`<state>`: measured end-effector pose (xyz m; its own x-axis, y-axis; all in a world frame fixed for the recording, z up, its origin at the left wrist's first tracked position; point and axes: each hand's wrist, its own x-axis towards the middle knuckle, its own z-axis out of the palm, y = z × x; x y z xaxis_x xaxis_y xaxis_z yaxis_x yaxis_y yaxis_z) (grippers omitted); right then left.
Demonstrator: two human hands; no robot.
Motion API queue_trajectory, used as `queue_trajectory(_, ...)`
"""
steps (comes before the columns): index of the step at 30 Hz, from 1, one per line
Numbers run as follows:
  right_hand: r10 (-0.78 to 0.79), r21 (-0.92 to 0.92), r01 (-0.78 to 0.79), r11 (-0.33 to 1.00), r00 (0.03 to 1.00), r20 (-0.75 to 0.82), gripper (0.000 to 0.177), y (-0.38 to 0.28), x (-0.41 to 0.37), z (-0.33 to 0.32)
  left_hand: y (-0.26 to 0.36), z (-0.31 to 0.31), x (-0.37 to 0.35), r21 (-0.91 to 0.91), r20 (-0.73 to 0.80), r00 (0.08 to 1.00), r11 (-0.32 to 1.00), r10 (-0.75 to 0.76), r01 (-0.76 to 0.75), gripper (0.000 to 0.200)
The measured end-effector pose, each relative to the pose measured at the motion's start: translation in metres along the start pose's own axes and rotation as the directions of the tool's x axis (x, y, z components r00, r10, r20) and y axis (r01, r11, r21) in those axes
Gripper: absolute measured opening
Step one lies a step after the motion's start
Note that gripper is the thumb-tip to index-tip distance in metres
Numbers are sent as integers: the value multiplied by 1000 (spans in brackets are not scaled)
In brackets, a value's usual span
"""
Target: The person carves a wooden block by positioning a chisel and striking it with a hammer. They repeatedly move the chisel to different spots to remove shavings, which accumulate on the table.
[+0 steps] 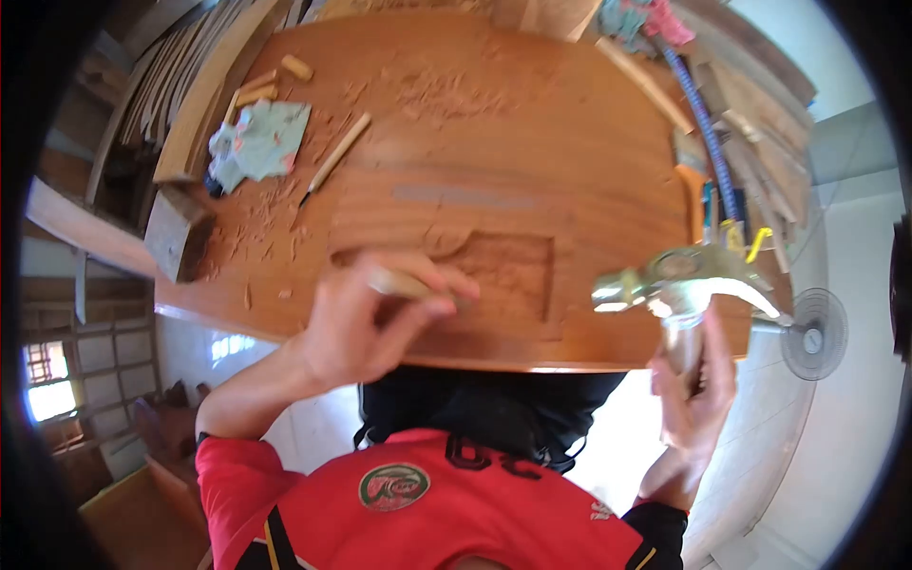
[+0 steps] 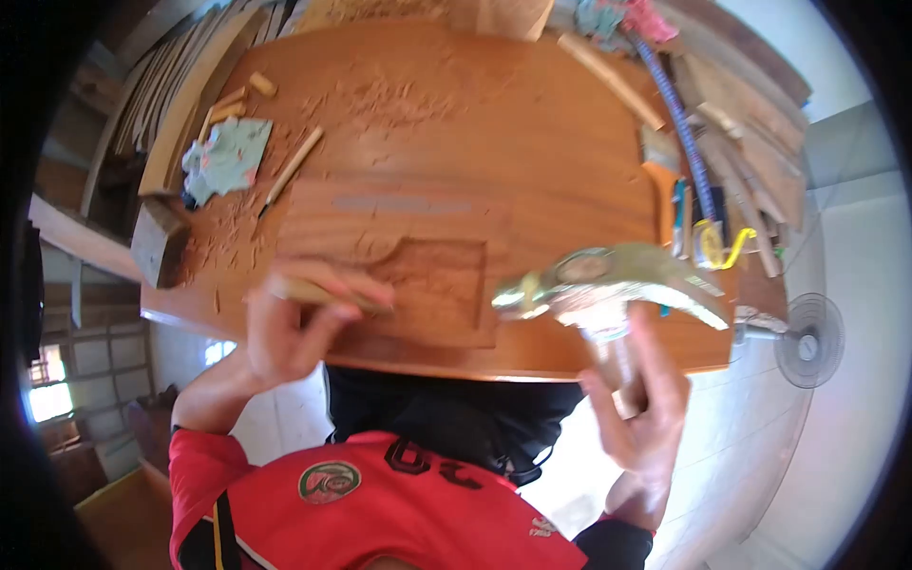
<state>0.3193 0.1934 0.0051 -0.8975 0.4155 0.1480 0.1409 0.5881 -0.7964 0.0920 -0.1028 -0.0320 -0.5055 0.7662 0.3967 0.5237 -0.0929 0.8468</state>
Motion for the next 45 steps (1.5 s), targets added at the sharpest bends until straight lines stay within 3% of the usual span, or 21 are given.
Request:
queue_trajectory(1,31,21,-31,999,999,-23,76,6,-1,2,1,1,-6,-285,-115,986,955,-120,83,15)
queue_trajectory(5,97,129,-87,988,993,-69,76,3,5,11,12,-4,5,-263,-76,993,963,-88,66,18)
queue_trajectory(8,76,137,-64,988,993,-86,76,9,6,10,18,-8,23,-83,117,990,992,-82,92,13)
queue_trajectory(9,89,115,-75,991,989,-115,77,8,5,12,20,-5,28,-128,97,986,981,-133,145,8)
queue_trajectory(13,142,96,-125,987,969,-200,79,-4,9,18,9,12,36,-152,32,995,984,-89,93,9)
queue_trajectory(18,175,56,-166,984,936,-304,82,-6,16,26,2,14,45,-104,128,989,991,-68,82,14)
queue_trajectory(22,161,38,-157,987,942,-294,83,-4,18,22,-3,15,47,-114,139,989,992,-45,61,18)
queue_trajectory(27,-50,-77,30,997,965,-259,74,-3,25,22,-4,18,43,-80,117,993,997,10,-1,27)
queue_trajectory(35,-141,-192,104,976,972,-187,75,-13,27,8,-3,25,31,-120,49,999,993,-6,12,31)
queue_trajectory(39,-169,-214,129,968,969,-180,75,-17,28,7,-1,20,33,-32,66,998,999,-16,18,31)
queue_trajectory(45,-238,-268,199,943,964,-122,77,-25,30,-2,-3,18,37,23,97,990,995,100,-102,30)
